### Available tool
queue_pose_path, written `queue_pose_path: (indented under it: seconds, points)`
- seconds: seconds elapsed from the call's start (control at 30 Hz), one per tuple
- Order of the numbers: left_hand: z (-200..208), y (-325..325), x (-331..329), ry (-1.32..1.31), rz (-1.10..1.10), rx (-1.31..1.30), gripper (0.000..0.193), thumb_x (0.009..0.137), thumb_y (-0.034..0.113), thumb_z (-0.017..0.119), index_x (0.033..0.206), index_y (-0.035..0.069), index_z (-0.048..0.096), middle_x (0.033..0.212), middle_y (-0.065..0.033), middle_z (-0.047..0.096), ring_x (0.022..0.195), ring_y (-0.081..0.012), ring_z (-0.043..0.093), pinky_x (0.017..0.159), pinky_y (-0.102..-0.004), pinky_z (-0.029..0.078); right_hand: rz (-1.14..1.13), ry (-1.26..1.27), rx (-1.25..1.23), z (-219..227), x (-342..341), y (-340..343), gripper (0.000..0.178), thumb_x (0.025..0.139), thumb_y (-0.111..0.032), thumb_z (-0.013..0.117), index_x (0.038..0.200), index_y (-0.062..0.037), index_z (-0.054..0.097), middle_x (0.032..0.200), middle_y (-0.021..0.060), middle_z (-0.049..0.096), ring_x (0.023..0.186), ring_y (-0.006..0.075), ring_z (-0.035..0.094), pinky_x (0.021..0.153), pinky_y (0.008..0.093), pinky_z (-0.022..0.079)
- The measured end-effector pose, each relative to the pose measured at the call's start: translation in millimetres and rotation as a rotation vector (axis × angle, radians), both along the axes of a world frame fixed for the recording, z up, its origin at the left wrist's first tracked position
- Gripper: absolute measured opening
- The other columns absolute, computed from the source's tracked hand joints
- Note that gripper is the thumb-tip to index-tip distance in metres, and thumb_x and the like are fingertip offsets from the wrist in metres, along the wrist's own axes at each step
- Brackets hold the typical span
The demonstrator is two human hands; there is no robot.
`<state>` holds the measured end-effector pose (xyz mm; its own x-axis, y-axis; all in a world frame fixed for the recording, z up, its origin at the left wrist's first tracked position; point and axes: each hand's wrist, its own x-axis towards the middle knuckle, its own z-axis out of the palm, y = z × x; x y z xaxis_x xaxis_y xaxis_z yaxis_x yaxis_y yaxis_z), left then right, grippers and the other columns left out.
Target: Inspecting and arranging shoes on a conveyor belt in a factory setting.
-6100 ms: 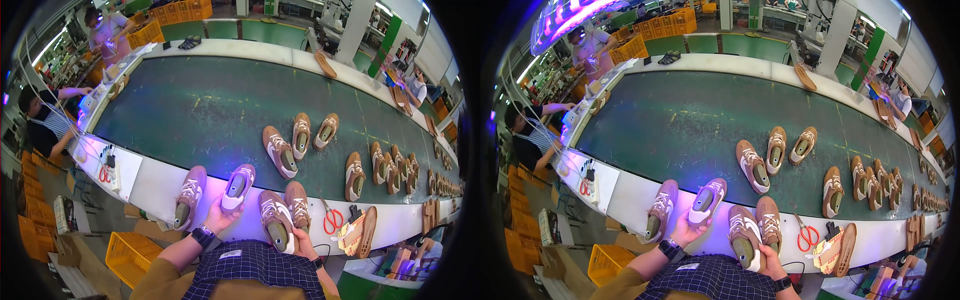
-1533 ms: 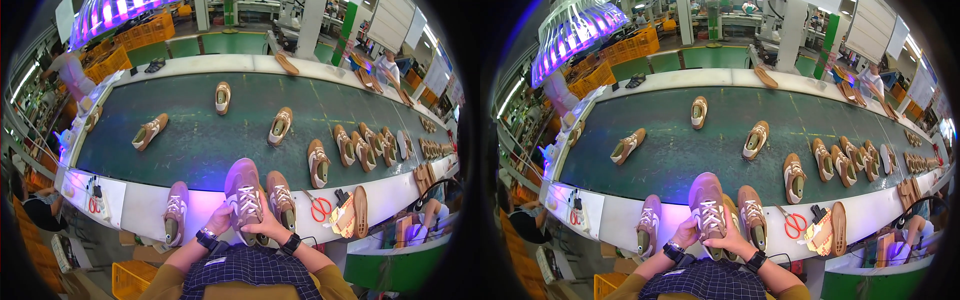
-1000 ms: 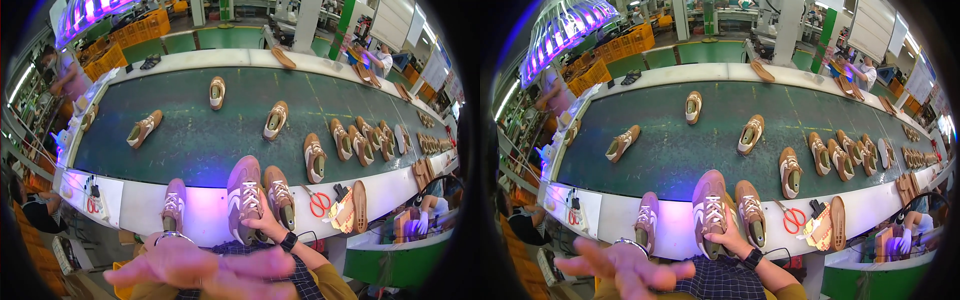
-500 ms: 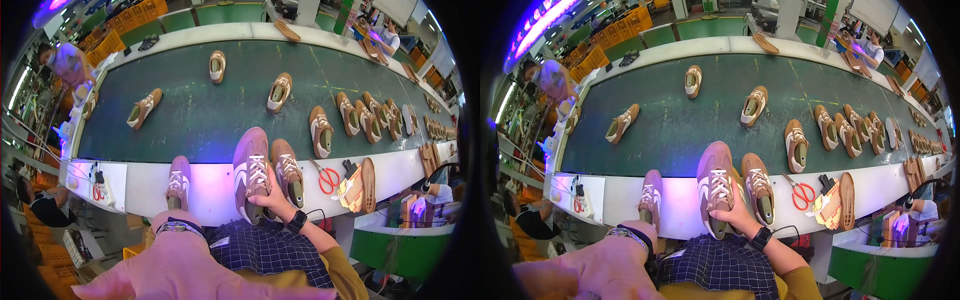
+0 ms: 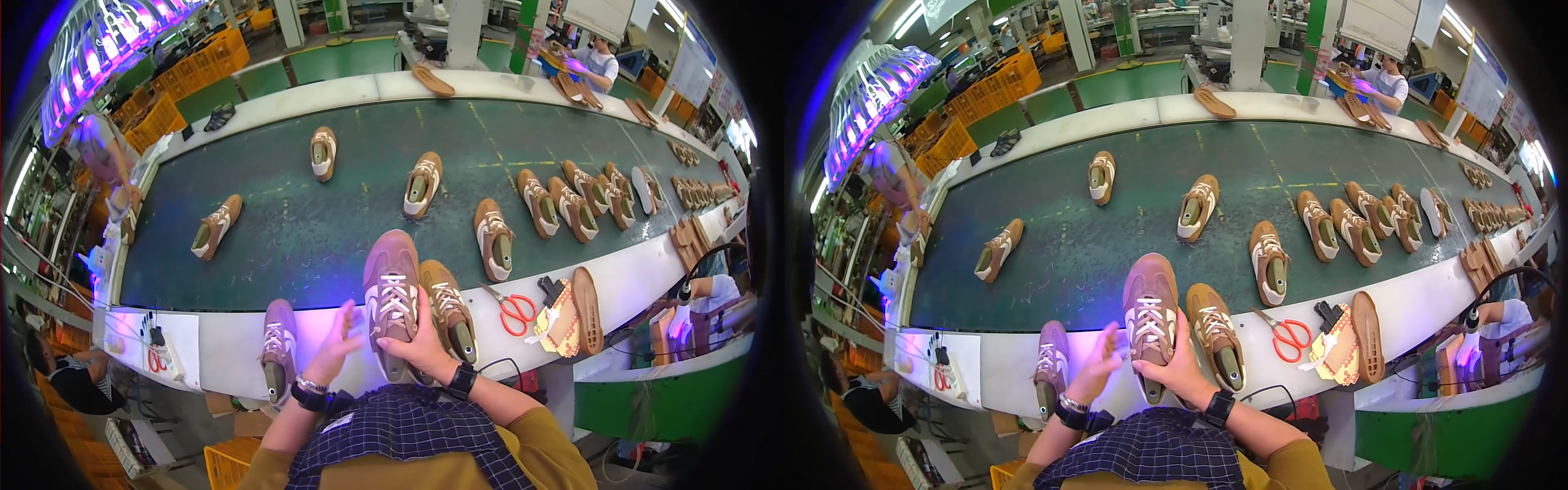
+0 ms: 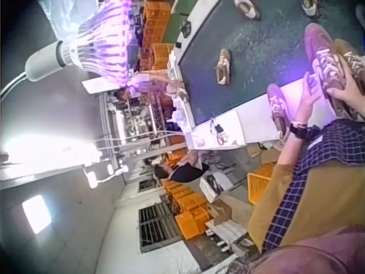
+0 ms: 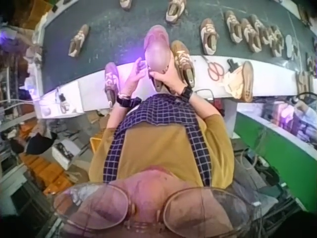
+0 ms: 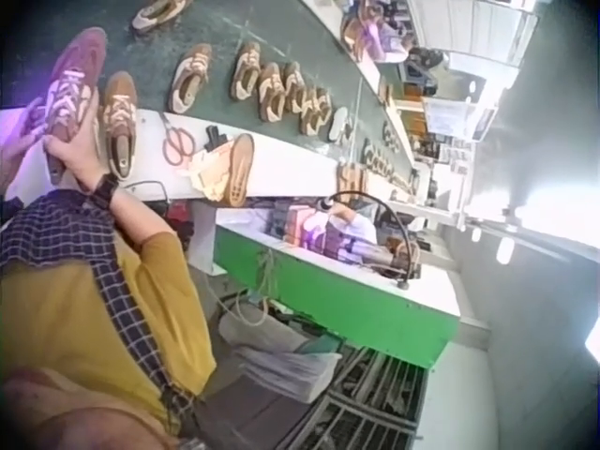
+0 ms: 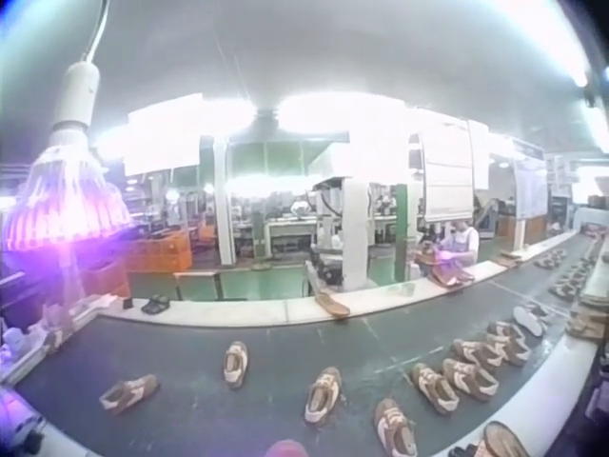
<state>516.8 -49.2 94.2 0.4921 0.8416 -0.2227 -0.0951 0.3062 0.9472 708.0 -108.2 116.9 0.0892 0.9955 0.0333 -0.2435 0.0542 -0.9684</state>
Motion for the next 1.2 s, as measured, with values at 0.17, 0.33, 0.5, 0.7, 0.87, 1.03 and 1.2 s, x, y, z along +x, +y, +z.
queue_pose_path:
  seconds: [0.17, 0.33, 0.5, 0.7, 0.87, 1.03, 1.2]
  points:
    - [0.4, -22.8, 16.9, -0.076, -0.246, -0.061, 0.113, 0.065, 0.028, 0.081, 0.145, 0.008, 0.003, 0.144, -0.0129, 0.022, 0.133, -0.0265, 0.026, 0.108, -0.0413, 0.025, -0.006, 0.010, -0.006, -3.1, 0.8, 0.2, 0.112, 0.068, -0.015, 0.077, 0.143, -0.0039, -0.005, 0.136, 0.0172, 0.031, 0.125, 0.0259, 0.038, 0.102, 0.0382, 0.035]
    - [1.9, -15.1, 22.2, -0.132, -0.237, 0.008, 0.106, 0.071, 0.032, 0.076, 0.145, 0.007, 0.005, 0.142, -0.0118, 0.026, 0.130, -0.0239, 0.030, 0.107, -0.0384, 0.025, 0.018, -0.024, 0.010, 0.8, 2.1, 0.3, 0.111, 0.068, -0.015, 0.077, 0.143, -0.0039, -0.004, 0.137, 0.0171, 0.031, 0.125, 0.0258, 0.039, 0.102, 0.0378, 0.035]
    - [8.9, -3.4, 17.2, -0.112, -0.235, 0.024, 0.077, 0.085, 0.038, 0.060, 0.142, 0.004, 0.021, 0.136, -0.0094, 0.038, 0.126, -0.0190, 0.036, 0.105, -0.0355, 0.028, 0.029, -0.055, 0.004, -3.2, 3.7, -5.7, 0.107, 0.068, -0.016, 0.077, 0.144, -0.0035, 0.003, 0.136, 0.0155, 0.034, 0.124, 0.0242, 0.040, 0.102, 0.0363, 0.035]
    - [39.2, 17.1, 14.3, -0.395, -0.119, -0.120, 0.074, 0.084, 0.037, 0.061, 0.140, 0.004, 0.027, 0.135, -0.0071, 0.041, 0.126, -0.0195, 0.038, 0.105, -0.0350, 0.028, 0.215, 0.441, -0.217, 9.4, 19.6, -10.4, 0.087, 0.065, -0.014, 0.069, 0.140, -0.0020, 0.027, 0.127, 0.0100, 0.046, 0.118, 0.0212, 0.047, 0.100, 0.0326, 0.038]
    - [64.7, 25.9, 38.2, -0.750, -0.215, -0.224, 0.077, 0.081, 0.037, 0.064, 0.140, 0.003, 0.028, 0.138, -0.0171, 0.038, 0.126, -0.0271, 0.040, 0.108, -0.0399, 0.028, 0.323, 0.880, -0.423, -44.1, 32.3, -16.1, 0.078, 0.063, -0.026, 0.060, 0.135, -0.0047, 0.037, 0.126, 0.0115, 0.050, 0.115, 0.0263, 0.049, 0.100, 0.0379, 0.039]
    - [61.3, 25.7, 42.5, -0.760, -0.072, -0.244, 0.061, 0.079, 0.030, 0.070, 0.124, -0.001, 0.044, 0.118, -0.0152, 0.056, 0.107, -0.0247, 0.056, 0.095, -0.0362, 0.044, 0.397, 0.905, -0.353, -7.2, 18.5, -2.9, 0.064, 0.080, -0.041, 0.056, 0.132, -0.0067, 0.042, 0.125, 0.0109, 0.053, 0.112, 0.0263, 0.052, 0.099, 0.0384, 0.040]
    - [71.1, 10.0, 47.7, -0.420, 0.216, -0.081, 0.058, 0.074, 0.020, 0.077, 0.118, -0.001, 0.046, 0.107, -0.0073, 0.056, 0.099, -0.0163, 0.055, 0.087, -0.0305, 0.046, 0.248, 0.665, -0.537, -15.0, 13.3, 6.8, 0.045, 0.099, -0.038, 0.032, 0.128, -0.0065, 0.045, 0.121, 0.0094, 0.056, 0.107, 0.0195, 0.057, 0.092, 0.0352, 0.046]
